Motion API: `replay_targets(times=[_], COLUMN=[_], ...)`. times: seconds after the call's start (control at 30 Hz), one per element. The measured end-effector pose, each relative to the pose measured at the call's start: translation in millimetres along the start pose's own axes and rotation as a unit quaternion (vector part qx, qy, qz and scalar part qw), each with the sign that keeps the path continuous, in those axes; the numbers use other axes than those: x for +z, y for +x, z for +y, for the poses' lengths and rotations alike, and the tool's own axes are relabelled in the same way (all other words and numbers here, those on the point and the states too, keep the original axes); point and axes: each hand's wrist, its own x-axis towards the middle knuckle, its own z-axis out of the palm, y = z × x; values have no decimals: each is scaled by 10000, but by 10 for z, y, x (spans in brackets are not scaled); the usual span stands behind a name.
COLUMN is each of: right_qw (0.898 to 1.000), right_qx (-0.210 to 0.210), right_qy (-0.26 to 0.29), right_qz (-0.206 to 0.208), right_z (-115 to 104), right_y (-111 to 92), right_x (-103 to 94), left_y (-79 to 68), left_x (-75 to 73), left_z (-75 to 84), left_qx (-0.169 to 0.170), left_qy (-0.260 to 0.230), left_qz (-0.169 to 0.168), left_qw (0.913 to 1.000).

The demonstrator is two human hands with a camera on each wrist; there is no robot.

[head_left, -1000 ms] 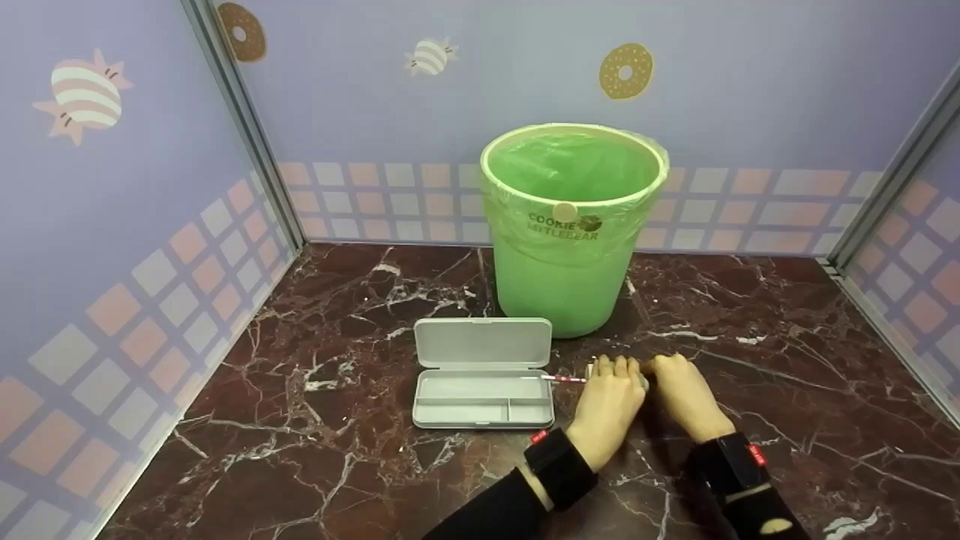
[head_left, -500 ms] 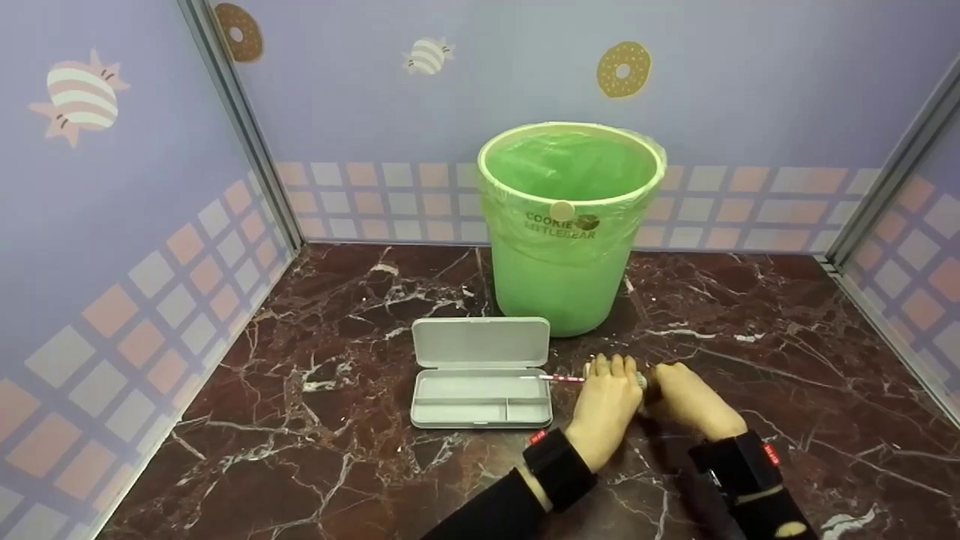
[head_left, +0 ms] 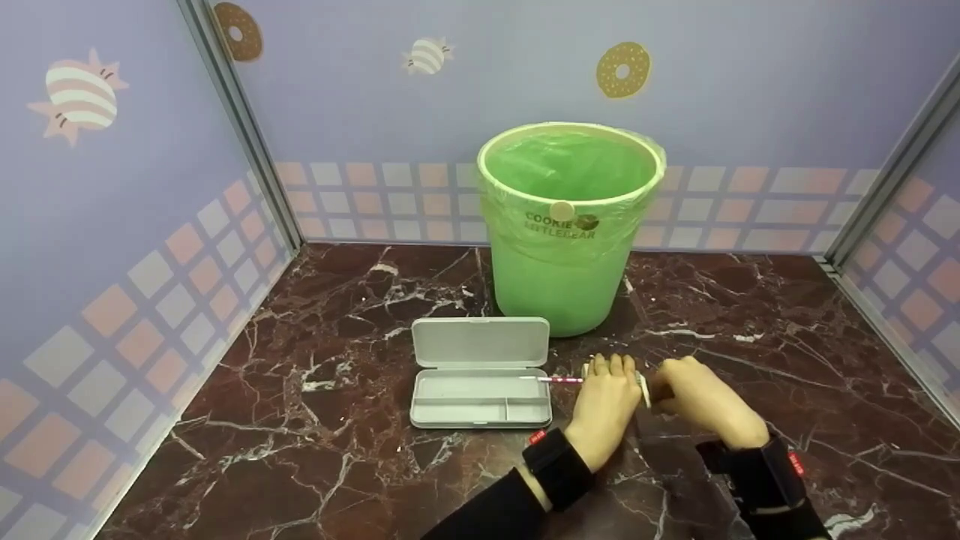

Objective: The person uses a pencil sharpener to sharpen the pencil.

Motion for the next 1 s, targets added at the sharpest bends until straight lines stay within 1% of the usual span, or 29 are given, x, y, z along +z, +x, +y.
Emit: replay_targets(times=[0.07, 0.17, 0.33, 0.4, 0.57, 0.87, 1.0], right_qw=[9999, 9994, 9963, 9943, 9884, 9830, 9790], right_qx=[-75, -2, 379, 493, 614, 586, 625], right_qy=[80, 3, -264, -345, -511, -703, -673], right_qz=[65, 339, 725, 884, 1291, 1595, 1822], right_z=[-22, -42, -61, -71, -91, -87, -63], right_y=[2, 6, 29, 38, 53, 87, 98], right_x=[-35, -74, -76, -63, -28, 49, 104], left_y=[0, 0, 10, 15, 20, 16, 13], left_x=[2, 1, -12, -9, -2, 13, 23], left_z=[-4, -6, -9, -9, -4, -5, -4], left_qx=[17, 62, 150, 163, 161, 123, 99], left_qy=[-10, 2, 28, 9, -35, -75, -56], left_qz=[12, -40, -221, -229, -163, -39, 104], left_qw=[10000, 10000, 9996, 9996, 9997, 9999, 9999])
